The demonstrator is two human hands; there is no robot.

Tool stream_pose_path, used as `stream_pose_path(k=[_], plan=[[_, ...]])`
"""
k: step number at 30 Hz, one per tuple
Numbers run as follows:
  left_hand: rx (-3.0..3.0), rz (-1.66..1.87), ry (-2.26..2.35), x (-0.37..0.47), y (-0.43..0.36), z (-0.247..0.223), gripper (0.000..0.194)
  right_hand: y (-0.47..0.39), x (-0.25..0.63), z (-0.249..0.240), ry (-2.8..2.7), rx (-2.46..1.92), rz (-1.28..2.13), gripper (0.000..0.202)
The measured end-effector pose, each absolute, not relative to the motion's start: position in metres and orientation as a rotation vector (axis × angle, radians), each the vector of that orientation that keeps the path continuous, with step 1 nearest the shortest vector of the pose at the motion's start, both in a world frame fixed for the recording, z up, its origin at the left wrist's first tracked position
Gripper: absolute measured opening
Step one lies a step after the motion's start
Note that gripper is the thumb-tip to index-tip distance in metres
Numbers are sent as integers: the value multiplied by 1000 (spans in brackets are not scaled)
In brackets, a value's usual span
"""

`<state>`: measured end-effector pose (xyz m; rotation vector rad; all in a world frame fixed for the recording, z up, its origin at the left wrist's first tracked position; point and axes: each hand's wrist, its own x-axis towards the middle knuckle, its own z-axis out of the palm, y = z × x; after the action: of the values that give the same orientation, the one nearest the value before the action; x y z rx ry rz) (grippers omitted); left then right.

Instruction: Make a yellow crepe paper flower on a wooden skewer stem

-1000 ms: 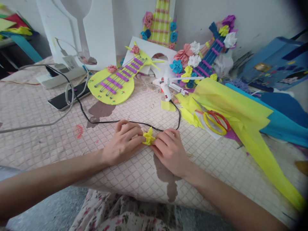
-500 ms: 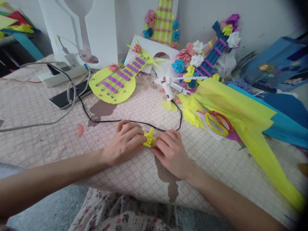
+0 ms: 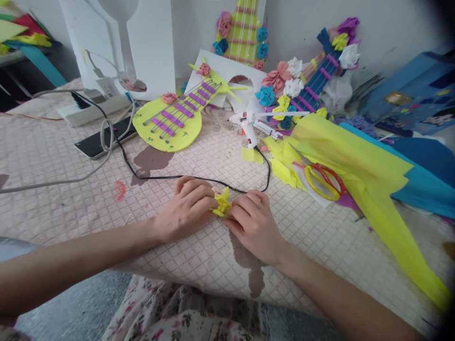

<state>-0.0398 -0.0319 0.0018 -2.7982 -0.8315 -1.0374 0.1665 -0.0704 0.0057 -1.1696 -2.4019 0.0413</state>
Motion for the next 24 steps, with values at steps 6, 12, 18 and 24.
stream_pose_path(k=[6,12,18,24], plan=[[-2784,-1023,-816,-39,-30,0,9,-70,167,9,-2369,-1174,46,13],[-2818,-1041,-848,-40,-30,0,9,-70,169,9,-2329,-1160,33,14],[-2815,-1052,-861,-39,-30,2,14,-70,170,12,-2316,-1138,67,13],[-2852,-1061,-875,-41,-30,1,11,-71,170,13,-2342,-1065,95,11]])
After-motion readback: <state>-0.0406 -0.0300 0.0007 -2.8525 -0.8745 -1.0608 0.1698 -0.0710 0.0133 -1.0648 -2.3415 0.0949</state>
